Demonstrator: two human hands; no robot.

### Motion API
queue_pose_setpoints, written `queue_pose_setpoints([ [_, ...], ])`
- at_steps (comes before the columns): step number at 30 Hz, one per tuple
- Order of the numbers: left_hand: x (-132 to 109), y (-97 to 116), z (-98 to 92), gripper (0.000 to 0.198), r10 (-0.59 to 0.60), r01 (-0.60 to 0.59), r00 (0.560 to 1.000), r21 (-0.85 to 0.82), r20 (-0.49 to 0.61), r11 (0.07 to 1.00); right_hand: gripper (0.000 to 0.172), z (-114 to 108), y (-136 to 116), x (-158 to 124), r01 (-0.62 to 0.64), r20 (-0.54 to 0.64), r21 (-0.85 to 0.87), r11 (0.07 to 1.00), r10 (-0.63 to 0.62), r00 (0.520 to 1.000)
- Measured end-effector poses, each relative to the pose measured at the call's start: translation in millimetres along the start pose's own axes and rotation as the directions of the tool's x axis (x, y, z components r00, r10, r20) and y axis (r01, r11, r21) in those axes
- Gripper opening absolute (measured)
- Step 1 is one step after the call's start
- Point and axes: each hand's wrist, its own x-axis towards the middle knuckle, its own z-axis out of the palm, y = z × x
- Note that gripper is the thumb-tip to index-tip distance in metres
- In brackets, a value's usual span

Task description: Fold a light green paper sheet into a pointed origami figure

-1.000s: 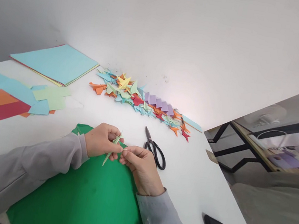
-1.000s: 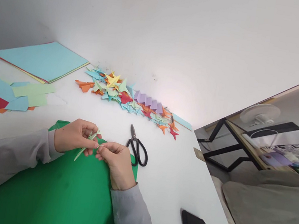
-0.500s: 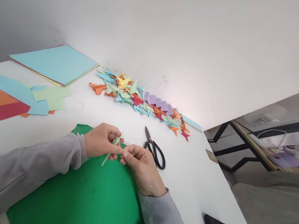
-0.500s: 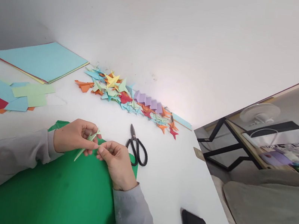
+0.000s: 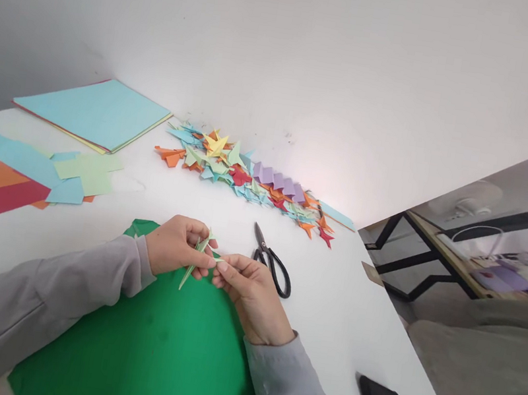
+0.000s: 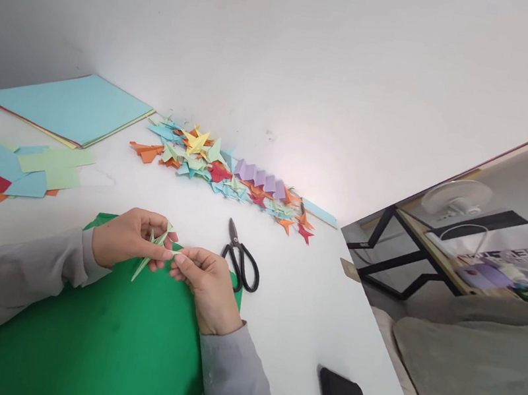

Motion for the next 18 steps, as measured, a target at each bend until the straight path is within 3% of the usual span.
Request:
queue_pose_setpoints([
  [18,0.5,-2.7,0.9,0.024,0.011,-0.011,1.000,0.017,-0.009,1.000,0.014,1.1,-1.2,-1.4,-0.030,0.018,0.040,0.999,0.029,0.999],
])
